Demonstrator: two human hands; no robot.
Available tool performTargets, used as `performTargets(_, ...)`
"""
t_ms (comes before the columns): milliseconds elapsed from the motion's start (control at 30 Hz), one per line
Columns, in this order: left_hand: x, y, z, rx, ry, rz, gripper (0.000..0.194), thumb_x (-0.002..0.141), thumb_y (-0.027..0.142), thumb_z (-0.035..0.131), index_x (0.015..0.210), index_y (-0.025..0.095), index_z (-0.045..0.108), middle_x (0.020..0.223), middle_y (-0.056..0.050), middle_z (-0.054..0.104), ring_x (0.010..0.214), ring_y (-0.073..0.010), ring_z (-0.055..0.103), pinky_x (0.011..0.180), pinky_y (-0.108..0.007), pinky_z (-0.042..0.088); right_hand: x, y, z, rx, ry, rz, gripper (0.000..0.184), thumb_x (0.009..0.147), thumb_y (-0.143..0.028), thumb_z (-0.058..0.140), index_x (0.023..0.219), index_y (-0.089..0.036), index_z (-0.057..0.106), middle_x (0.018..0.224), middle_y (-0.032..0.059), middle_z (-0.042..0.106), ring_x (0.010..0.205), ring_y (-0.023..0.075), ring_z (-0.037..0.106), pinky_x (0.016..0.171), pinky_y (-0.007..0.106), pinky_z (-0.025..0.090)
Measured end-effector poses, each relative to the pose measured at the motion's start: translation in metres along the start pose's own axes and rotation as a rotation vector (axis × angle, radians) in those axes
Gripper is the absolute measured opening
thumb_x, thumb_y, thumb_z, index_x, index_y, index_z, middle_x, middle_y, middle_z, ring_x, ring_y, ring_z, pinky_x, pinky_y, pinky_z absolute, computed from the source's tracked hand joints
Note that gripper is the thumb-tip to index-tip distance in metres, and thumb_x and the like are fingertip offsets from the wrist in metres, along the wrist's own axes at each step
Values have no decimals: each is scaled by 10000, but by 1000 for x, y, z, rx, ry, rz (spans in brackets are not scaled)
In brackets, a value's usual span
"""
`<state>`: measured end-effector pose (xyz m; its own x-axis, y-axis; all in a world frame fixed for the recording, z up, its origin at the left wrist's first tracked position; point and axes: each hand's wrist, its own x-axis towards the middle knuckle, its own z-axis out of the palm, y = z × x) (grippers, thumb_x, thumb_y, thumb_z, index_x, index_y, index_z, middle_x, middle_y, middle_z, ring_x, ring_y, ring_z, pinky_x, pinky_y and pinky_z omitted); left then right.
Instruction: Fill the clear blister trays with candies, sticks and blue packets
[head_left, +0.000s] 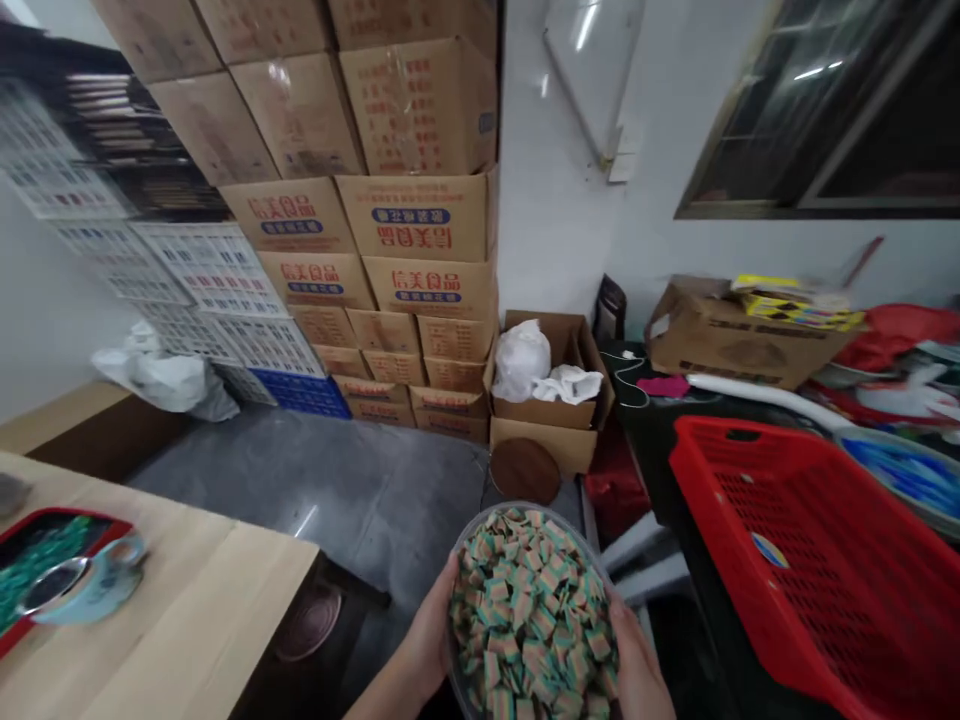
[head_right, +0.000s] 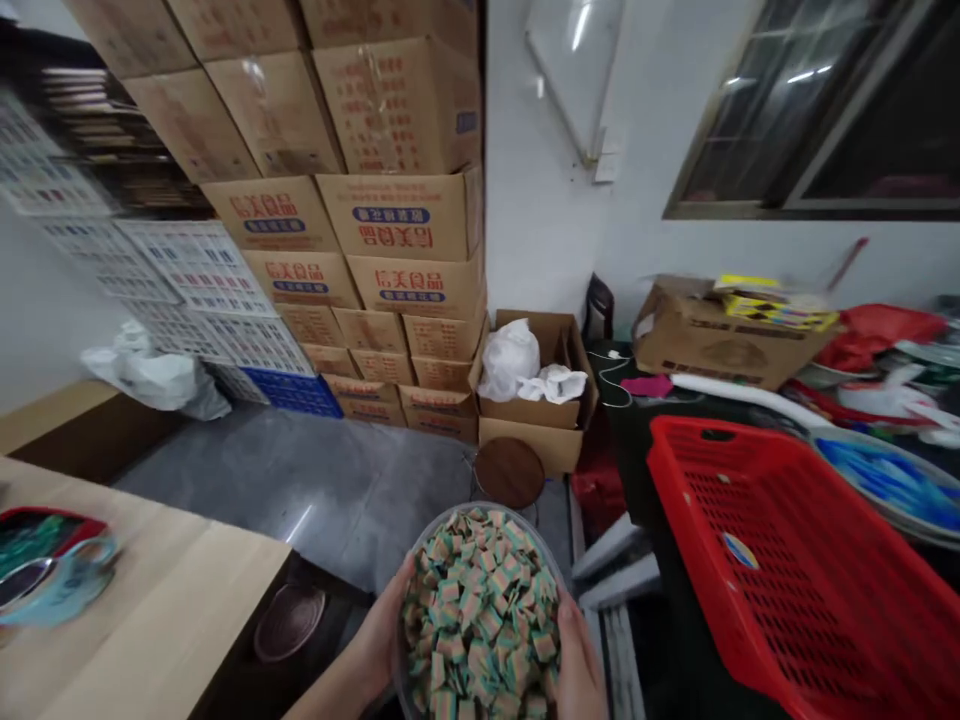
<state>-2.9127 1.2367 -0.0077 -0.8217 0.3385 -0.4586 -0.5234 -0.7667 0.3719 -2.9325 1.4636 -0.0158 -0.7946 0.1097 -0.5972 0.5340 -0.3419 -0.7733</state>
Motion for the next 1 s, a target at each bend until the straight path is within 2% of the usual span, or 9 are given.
performTargets(100, 20, 80, -9, -39, 44, 77, 698, 828, 578, 408, 1354, 120, 393, 1328, -144, 494, 1279, -295, 383, 1091, -468, 197, 39, -34, 91, 12, -25, 79, 634, 658, -617, 604, 1210, -312, 537, 1332, 5, 505, 1161, 271, 509, 808, 359, 513)
performTargets(167, 30, 130, -20, -57, 87, 143, 698, 823, 584, 413, 1356, 132, 393, 1327, -139, 496, 1273, -300, 391, 1087, -479, 204, 69, -46, 150, 0, -82, 95, 634, 652, -600, 618, 1210, -311, 534, 1325, 3, 513, 1156, 262, 512, 793, 343, 513)
performTargets(333, 56, 243, -70, -109, 204, 338, 667, 828, 576, 416, 1364, 179, 385, 1329, -118, 500, 1253, -303, 418, 1080, -499, 217, 152, -59, 297, -122, -250, 66, 527, 666, -544, 633, 1137, -312, 583, 1330, -24, 507, 1191, 231, 480, 781, 296, 498)
performTargets(433, 69, 309, -102, -188, 298, 441, 670, 822, 573, 433, 1365, 184, 382, 1317, -119, 512, 1238, -305, 435, 1073, -503, 235, 197, -65, 392, -231, -361, 63, 495, 682, -536, 619, 1123, -312, 602, 1309, -23, 528, 1187, 234, 483, 778, 298, 496)
performTargets(533, 73, 372, -126, -291, 386, 561, 663, 821, 563, 446, 1371, 201, 370, 1322, -115, 508, 1222, -304, 455, 1063, -507, 258, 231, -71, 491, -337, -511, 93, 461, 701, -528, 608, 1111, -317, 609, 1298, -35, 537, 1197, 225, 474, 808, 300, 490)
performTargets(633, 67, 431, -144, -398, 469, 713, 658, 828, 545, 451, 1380, 202, 351, 1330, -121, 497, 1211, -305, 466, 1058, -510, 266, 252, -69, 591, -383, -700, 125, 428, 708, -495, 618, 1090, -302, 624, 1274, -28, 558, 1195, 212, 480, 869, 297, 471)
performTargets(733, 56, 488, -170, -497, 543, 865, 652, 836, 527, 454, 1382, 186, 346, 1331, -131, 494, 1207, -303, 471, 1058, -509, 266, 261, -57, 688, -424, -840, 153, 398, 693, -473, 637, 1045, -287, 651, 1206, -23, 608, 1147, 200, 524, 912, 289, 453)
performTargets(833, 43, 542, -207, -574, 573, 961, 647, 837, 523, 456, 1379, 185, 353, 1331, -133, 493, 1207, -304, 471, 1055, -508, 270, 262, -38, 779, -495, -925, 163, 411, 668, -483, 653, 1025, -281, 666, 1188, -17, 620, 1143, 202, 528, 924, 292, 450)
performTargets(1000, 18, 644, -275, -664, 559, 1044, 650, 829, 533, 459, 1371, 187, 370, 1313, -128, 511, 1212, -307, 464, 1051, -506, 277, 269, -3, 921, -711, -969, 202, 486, 657, -553, 640, 1074, -304, 646, 1249, -18, 579, 1190, 238, 488, 891, 342, 478)
